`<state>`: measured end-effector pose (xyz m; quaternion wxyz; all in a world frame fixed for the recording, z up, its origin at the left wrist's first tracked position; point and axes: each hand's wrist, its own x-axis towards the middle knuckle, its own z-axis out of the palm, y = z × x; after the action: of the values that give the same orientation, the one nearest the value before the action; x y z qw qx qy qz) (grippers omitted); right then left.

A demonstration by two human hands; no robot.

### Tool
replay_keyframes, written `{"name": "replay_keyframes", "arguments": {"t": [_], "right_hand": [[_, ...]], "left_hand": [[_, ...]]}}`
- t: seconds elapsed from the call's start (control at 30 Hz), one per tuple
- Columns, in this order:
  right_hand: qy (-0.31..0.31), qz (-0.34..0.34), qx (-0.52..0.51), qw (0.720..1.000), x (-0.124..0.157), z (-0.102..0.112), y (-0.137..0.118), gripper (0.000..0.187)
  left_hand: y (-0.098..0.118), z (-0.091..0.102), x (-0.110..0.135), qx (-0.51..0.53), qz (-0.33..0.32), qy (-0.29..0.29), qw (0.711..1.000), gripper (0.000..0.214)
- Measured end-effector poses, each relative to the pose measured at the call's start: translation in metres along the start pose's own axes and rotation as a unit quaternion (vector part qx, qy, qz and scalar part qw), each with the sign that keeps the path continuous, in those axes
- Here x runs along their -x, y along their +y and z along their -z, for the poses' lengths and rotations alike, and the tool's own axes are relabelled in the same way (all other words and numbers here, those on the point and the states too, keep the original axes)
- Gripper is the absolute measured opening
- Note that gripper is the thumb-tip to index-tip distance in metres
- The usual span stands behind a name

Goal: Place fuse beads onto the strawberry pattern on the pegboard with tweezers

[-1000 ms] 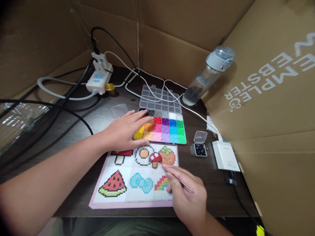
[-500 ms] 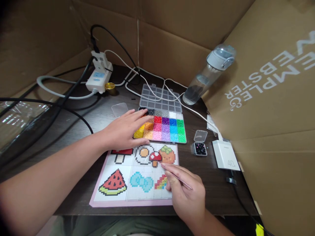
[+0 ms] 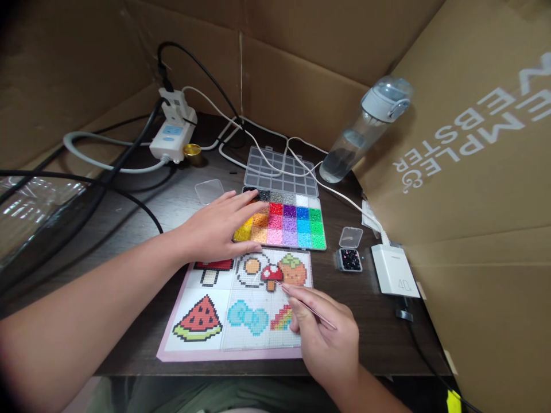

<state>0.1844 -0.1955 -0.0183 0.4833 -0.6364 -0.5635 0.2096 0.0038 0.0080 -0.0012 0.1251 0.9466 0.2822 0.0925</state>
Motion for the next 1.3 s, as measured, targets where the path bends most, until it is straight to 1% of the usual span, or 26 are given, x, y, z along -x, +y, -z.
{"name": "replay_keyframes", "arguments": {"t": [0.47, 1.0, 1.3], "right_hand": [[0.007, -0.005, -0.006, 1.0, -0.0011, -0.0004, -0.0026, 0.023], [-0.007, -0.008, -0.008, 1.0, -0.0016, -0.0004, -0.0014, 0.026], [0.008, -0.02, -0.02, 1.0, -0.0005, -0.0012, 0.0001, 0.025]], "left_hand": [[0.0001, -0.0004, 0.0006, -0.011, -0.005, 0.008, 1.0, 0.081], [0.0016, 0.0011, -0.0002, 0.0, -0.002, -0.002, 1.0, 0.081], [0.0012, 0.0015, 0.0004, -0.012, -0.004, -0.001, 1.0, 0.081]]}}
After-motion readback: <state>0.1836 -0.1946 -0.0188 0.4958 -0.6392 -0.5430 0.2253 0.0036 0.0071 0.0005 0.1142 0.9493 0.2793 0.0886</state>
